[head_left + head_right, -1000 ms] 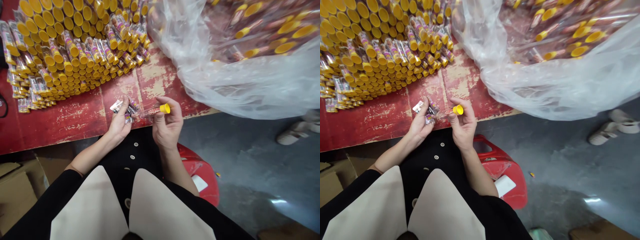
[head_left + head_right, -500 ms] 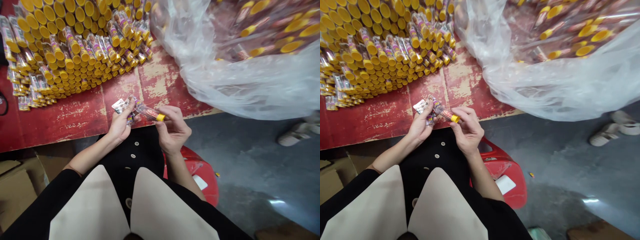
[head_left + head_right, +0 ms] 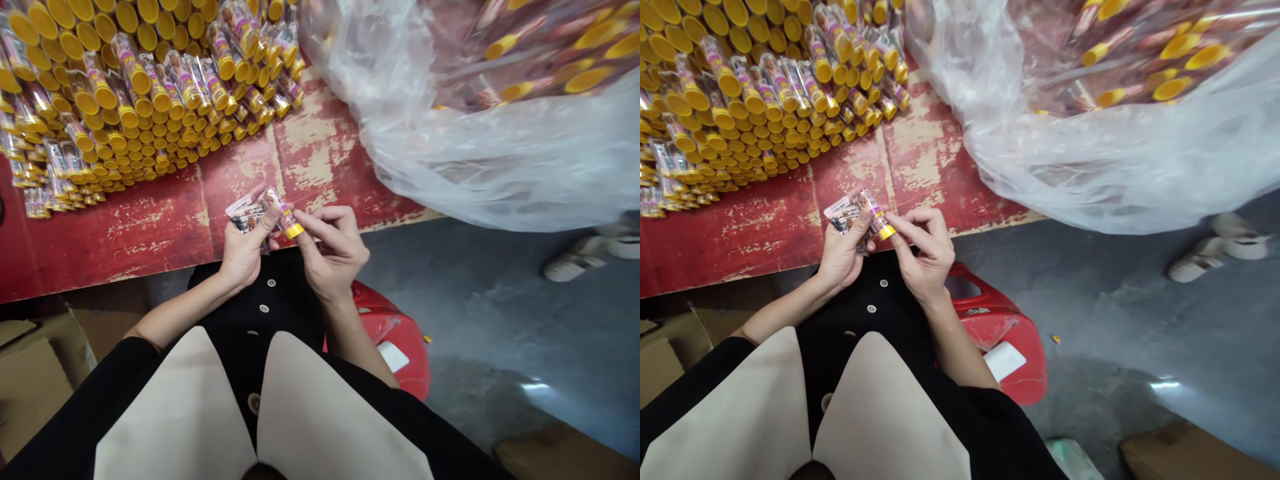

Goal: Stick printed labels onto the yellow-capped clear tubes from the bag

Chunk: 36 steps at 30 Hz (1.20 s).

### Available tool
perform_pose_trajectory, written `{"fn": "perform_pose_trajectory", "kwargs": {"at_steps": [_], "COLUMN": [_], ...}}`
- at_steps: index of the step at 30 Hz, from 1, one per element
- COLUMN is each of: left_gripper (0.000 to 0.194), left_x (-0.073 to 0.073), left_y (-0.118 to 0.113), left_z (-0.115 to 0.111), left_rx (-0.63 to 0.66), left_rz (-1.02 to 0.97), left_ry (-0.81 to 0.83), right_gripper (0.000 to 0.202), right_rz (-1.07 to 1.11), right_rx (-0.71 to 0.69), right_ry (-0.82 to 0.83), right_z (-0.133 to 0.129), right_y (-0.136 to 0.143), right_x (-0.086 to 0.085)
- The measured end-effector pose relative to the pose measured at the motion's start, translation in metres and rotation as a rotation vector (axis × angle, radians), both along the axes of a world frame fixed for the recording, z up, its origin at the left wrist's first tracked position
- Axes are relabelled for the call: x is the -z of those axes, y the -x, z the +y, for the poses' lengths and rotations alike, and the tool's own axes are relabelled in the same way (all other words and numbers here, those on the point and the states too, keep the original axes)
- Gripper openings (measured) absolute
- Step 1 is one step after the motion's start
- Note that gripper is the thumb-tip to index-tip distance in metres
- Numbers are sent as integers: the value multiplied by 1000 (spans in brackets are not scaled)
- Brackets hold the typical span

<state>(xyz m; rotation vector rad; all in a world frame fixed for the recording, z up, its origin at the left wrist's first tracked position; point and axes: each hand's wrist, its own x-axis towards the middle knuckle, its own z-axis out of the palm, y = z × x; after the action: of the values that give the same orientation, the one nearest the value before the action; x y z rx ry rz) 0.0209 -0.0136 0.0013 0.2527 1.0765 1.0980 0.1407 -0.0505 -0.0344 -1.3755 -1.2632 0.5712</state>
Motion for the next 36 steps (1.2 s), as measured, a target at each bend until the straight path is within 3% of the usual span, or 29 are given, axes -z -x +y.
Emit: {"fn": "perform_pose_trajectory", "kwargs": {"at_steps": [4, 11, 14, 17, 20, 22, 25, 28, 30, 32, 34, 36], "left_gripper": [43, 47, 43, 35, 27, 23, 17, 12, 12, 16, 18, 19], "left_x": [2, 2, -4, -6, -4, -2, 1, 8, 11, 12, 11, 8], "left_y": [0, 3, 8, 13, 19, 25, 39, 49, 48, 40, 30, 20], "left_z": [-2, 23, 46, 62, 65, 63, 60, 61, 60, 58, 58, 58], "left_rx": [26, -37, -101, -137, -125, -121, -128, -106, -62, -4, 46, 51], "left_rz": [60, -7, -27, -58, -50, -27, 24, 69, 65, 32, -14, -55], "left_ry": [-51, -94, -88, -62, -21, -19, -15, 53, 82, 95, 102, 104], "right_gripper": [15, 15, 20, 33, 40, 36, 34, 46, 53, 62, 72, 62], "right_rz": [8, 195, 312, 256, 134, 28, -167, -389, -510, -520, -492, -415], "right_rx": [143, 139, 100, 100, 12, -97, -115, 79, 137, 113, 65, 34], "right_ry": [-33, 23, 3, -87, -117, -114, -109, 8, 157, 233, 244, 156], "right_z": [8, 34, 78, 147, 208, 232, 241, 231, 224, 222, 222, 215], "right_y": [9, 21, 22, 34, 57, 59, 13, -98, -179, -240, -268, -261], "right_x": [1, 4, 12, 16, 5, -3, -4, 6, 11, 15, 14, 7]}}
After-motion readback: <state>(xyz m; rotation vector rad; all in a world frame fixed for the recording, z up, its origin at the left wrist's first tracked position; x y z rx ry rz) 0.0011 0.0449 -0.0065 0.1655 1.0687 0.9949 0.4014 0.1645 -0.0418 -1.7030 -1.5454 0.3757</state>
